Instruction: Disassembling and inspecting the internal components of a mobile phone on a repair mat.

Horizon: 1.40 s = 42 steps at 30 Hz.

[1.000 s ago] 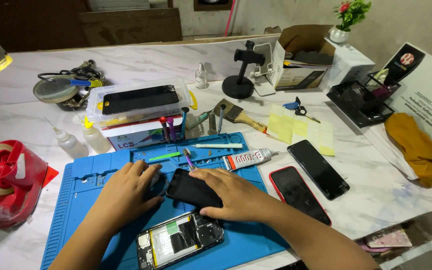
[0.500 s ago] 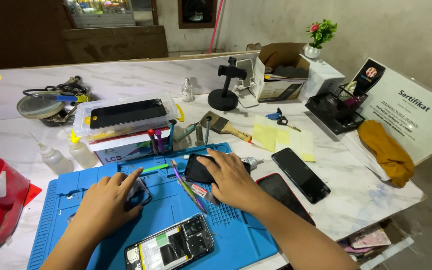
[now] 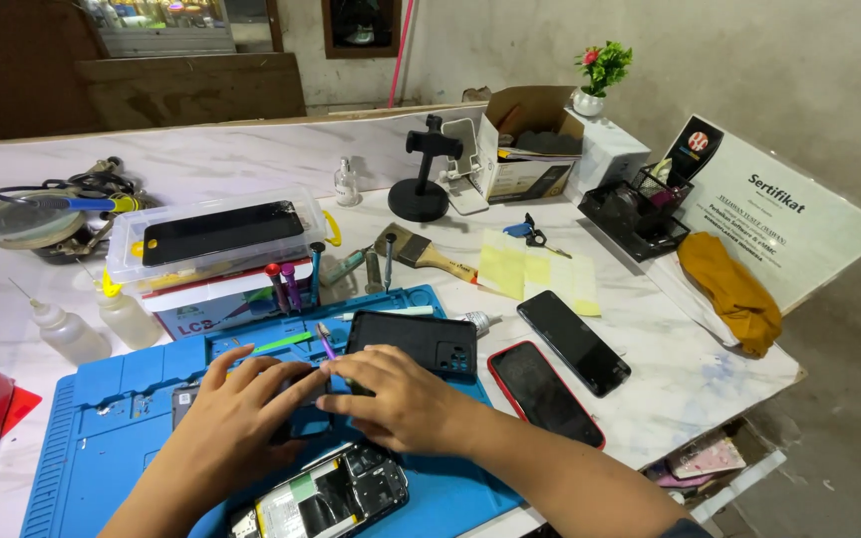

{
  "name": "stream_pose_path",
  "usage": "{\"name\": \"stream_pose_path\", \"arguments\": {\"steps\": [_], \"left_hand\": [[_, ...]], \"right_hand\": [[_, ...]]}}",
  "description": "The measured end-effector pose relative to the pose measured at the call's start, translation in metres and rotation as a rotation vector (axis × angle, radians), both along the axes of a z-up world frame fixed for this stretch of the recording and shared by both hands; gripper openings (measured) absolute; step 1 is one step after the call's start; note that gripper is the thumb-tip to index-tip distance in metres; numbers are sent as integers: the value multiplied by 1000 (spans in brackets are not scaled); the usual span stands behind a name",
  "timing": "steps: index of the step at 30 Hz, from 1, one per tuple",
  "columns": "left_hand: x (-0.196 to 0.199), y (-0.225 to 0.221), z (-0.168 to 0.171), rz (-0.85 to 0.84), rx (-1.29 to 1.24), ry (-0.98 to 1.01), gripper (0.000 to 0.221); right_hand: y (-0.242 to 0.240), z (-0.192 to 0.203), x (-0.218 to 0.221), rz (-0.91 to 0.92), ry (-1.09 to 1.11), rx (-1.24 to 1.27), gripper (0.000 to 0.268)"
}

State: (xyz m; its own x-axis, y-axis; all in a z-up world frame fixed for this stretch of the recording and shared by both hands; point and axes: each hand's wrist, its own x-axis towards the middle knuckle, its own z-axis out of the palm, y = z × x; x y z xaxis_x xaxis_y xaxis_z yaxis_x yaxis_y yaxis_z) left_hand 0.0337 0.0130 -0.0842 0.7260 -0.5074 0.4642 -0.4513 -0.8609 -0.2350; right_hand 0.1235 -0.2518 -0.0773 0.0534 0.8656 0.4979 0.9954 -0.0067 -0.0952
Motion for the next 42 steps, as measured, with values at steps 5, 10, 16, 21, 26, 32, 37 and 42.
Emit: {"name": "stream_pose_path", "arguments": {"steps": [5,10,16,21,26,32,37,42], "left_hand": [[-6,-12,11,-97,-13,-13,82],[-6,-17,15,-82,-21,-49,88],[-5,-10,16,-39,-26,-18,98],[0,10,13,68,-71,-26,83],[4,26,9,247,-159,224,84],[16,25,-10,316,-207,10,45],[18,27,-14,320,-234,-1,36],[18,25,-12,289,-240,-48,25]], "right_hand": [[2,4,-3,25,-27,48,31],[-1,14,-7,62,-21,75,23],[1,9,-4,80,-51,-15,27],[1,16,-3,58,-41,-35,30],[5,26,7,-85,-84,-10,43],[58,90,46,-133,-309,-61,61],[138,128,104,-293,-201,-290,98],[189,146,143,-487,113,-592,137]]}}
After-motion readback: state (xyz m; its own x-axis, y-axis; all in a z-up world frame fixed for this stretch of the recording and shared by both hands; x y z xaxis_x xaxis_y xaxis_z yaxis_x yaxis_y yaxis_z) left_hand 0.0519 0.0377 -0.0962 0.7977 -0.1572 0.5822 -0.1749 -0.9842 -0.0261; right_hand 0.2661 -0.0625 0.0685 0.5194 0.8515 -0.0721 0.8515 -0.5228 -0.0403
